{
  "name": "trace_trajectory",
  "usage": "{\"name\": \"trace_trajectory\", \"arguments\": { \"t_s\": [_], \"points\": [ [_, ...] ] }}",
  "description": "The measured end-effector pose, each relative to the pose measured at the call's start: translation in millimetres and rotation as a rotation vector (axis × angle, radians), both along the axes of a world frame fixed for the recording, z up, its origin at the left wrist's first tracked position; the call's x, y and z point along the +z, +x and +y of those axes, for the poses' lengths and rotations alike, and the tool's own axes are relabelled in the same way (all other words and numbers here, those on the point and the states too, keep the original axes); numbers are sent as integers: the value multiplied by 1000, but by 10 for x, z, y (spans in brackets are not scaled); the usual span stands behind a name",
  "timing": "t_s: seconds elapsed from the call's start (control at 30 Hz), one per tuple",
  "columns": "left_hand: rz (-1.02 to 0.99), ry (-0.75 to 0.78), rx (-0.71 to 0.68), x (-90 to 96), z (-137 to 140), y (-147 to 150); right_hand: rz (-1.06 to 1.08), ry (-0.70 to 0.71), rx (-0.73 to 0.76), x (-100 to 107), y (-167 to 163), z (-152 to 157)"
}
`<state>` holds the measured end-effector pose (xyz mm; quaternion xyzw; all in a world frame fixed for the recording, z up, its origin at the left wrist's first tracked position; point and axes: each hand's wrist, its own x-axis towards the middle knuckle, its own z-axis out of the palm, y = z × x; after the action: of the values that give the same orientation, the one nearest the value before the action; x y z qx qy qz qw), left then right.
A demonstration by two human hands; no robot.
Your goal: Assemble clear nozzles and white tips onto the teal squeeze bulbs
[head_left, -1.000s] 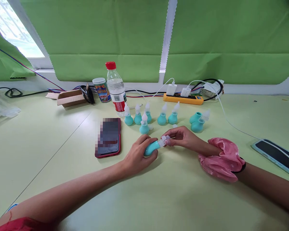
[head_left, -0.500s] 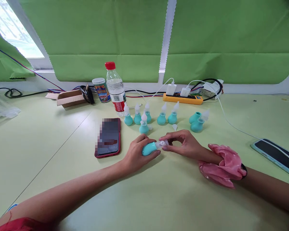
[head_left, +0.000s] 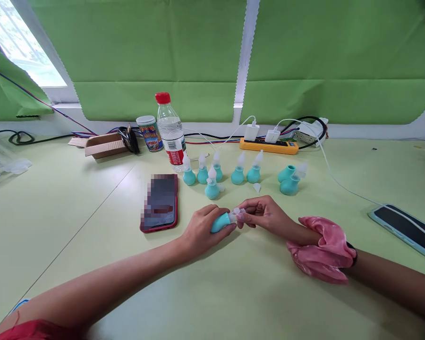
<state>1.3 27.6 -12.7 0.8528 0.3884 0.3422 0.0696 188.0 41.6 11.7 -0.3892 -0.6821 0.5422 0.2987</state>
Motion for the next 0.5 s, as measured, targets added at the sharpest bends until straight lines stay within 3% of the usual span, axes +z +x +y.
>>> {"name": "trace_trajectory", "arguments": {
  "t_s": [0.2,0.5],
  "points": [
    [79,91,-29,-4,-12,11,7,-139,-17,73,-39,-64],
    [106,120,-42,-11,-21,33,62,-396,-170,46,-92,-163]
  ]
}}
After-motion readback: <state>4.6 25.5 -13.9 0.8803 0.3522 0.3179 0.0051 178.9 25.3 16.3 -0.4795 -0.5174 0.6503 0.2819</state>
